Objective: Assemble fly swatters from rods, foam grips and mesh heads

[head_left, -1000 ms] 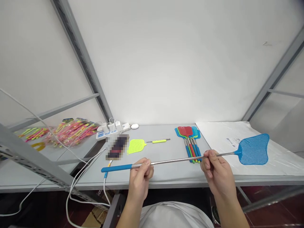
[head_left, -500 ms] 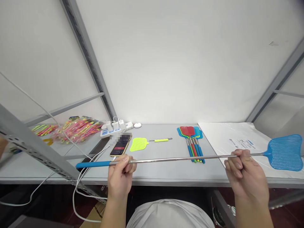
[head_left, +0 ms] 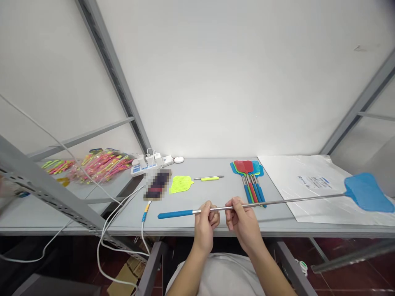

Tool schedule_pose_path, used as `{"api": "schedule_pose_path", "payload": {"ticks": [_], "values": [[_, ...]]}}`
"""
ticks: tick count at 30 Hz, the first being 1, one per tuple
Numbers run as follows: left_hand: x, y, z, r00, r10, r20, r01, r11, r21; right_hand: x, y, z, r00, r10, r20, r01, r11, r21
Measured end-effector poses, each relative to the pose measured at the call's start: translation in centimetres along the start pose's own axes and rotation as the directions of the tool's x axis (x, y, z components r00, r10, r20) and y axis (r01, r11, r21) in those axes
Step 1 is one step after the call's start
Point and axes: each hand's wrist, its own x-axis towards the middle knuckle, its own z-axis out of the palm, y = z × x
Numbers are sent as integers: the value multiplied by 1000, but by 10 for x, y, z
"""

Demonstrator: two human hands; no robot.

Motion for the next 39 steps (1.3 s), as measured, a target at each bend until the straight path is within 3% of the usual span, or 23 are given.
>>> {"api": "schedule_pose_path", "payload": {"ticks": [3, 7, 10, 13, 19, 23, 29, 33, 39], "values": [[5, 5, -10, 997, 22, -79, -22, 1000, -4, 2, -7, -6, 997, -23, -78, 19, 999, -43], [18, 35, -28, 968, 120, -222, -133, 990, -48, 5, -31, -26, 956, -96, -276, 85, 995, -52], [21, 48, -31, 956, 147, -254, -171, 982, -75, 6, -45, -37, 947, -121, -296, 114, 993, -40], [18, 40, -22, 965, 110, -236, -142, 983, -120, 7, -53, -46, 956, -126, -264, 117, 992, -48], [5, 3, 0, 990, -22, -141, -8, 978, -207, 11, -62, -59, 945, -190, -266, 185, 982, -42], [5, 7, -2, 983, 29, -181, -72, 968, -238, 11, -63, -62, 970, -147, -194, 140, 989, -49], [16, 33, -19, 931, 186, -315, -266, 936, -232, 12, -69, -75, 950, -169, -262, 169, 985, -25], [22, 47, -31, 871, 286, -399, -383, 904, -188, 11, -73, -78, 941, -181, -287, 183, 983, -19], [25, 65, -44, 821, 339, -460, -453, 876, -162, 11, -72, -68, 936, -186, -298, 199, 980, 13]]}}
